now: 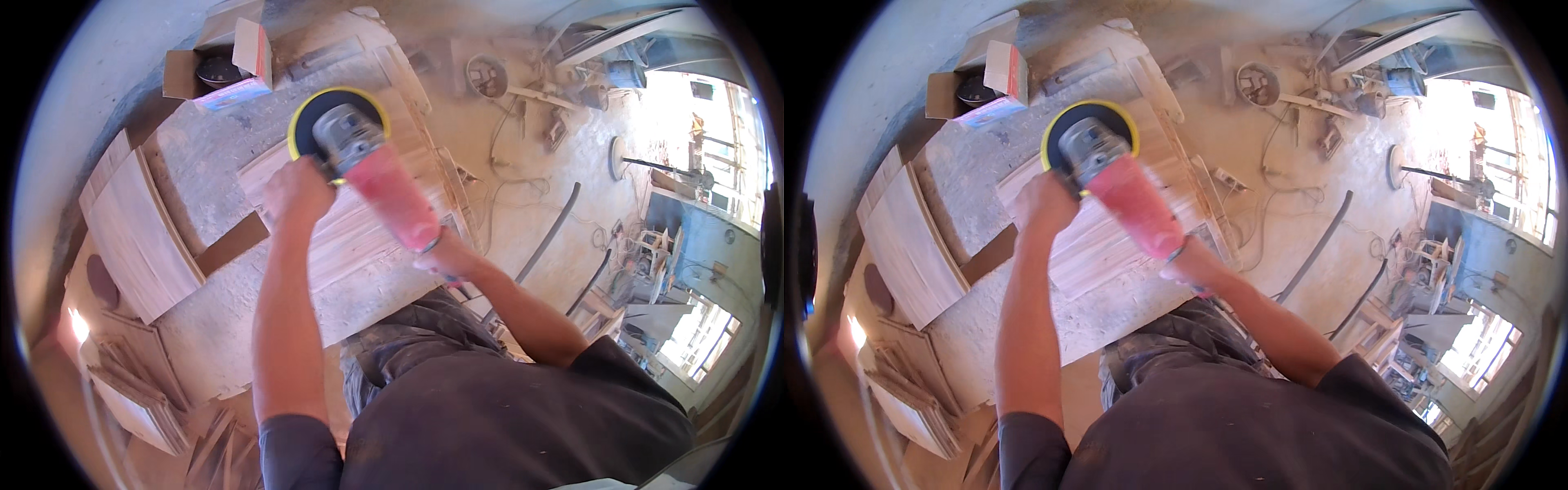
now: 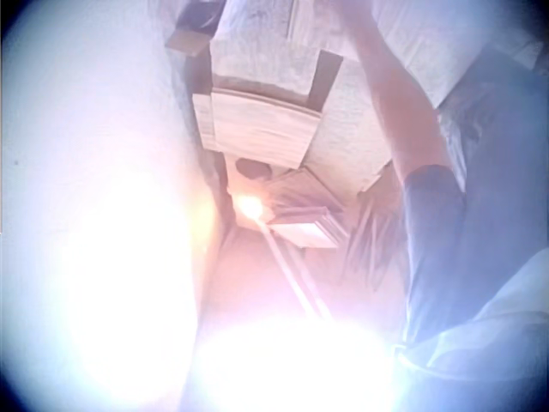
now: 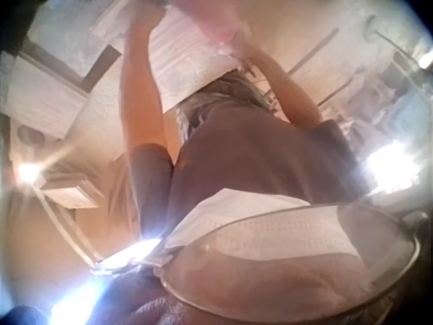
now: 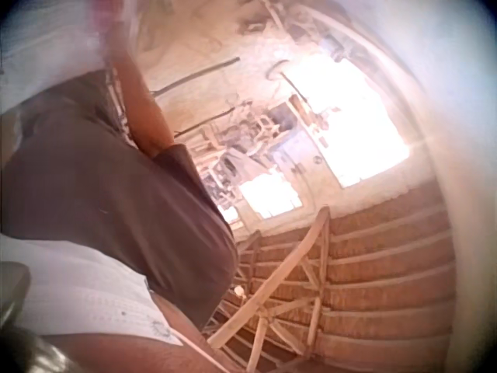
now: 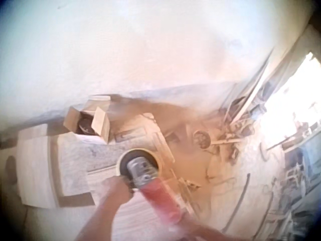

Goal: The person sands wooden planks using a power sander, moving the tool across the surface of each piece and stacking completed boards.

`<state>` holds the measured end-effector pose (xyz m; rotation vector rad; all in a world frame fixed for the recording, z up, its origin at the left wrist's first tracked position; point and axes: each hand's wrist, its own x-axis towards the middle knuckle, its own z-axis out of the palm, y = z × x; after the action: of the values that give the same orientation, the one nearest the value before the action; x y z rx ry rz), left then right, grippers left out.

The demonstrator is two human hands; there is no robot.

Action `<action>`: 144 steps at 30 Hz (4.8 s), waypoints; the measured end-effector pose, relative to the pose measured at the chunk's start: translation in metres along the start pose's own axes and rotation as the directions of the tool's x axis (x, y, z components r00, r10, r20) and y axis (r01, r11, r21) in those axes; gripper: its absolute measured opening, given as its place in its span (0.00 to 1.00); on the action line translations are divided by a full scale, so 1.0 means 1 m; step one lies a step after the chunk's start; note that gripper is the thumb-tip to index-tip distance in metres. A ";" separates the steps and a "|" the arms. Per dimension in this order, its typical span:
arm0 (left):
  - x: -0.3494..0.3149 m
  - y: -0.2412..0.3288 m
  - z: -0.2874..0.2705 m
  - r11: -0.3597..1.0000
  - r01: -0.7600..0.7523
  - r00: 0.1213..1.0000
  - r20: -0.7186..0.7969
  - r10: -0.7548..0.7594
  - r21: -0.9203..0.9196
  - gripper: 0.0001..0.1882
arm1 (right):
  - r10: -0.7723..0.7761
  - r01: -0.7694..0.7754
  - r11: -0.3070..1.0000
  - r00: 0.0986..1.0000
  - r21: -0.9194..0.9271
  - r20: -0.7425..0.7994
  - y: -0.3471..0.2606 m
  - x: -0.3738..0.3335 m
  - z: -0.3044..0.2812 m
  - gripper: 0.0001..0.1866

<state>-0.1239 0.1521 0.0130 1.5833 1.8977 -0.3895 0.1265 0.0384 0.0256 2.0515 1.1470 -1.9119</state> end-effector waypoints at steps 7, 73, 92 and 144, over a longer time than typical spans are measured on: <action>0.012 0.108 0.022 0.979 -0.196 0.981 -0.021 0.195 -0.050 0.14 | -0.036 0.058 0.946 0.997 0.320 -0.074 0.100 0.008 -0.051 0.07; -0.557 -0.292 0.394 0.278 0.688 0.536 0.211 -0.817 -0.670 0.13 | -0.180 0.394 0.757 0.893 0.522 -0.413 0.018 0.241 -0.037 0.33; -0.547 -0.211 0.366 -0.027 0.654 0.355 0.338 -0.871 -0.756 0.14 | -0.361 0.177 0.492 0.932 0.852 0.015 -0.010 0.060 0.131 0.31; -0.562 -0.329 0.458 -0.404 0.513 0.228 0.574 -0.786 -0.758 0.09 | -0.598 0.782 0.588 0.592 -0.206 0.541 -0.308 0.025 0.737 0.16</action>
<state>-0.2674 -0.6292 -0.0341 -0.7353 2.2734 0.5607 -0.6510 -0.1388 -0.0210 0.8923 2.2315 -1.9471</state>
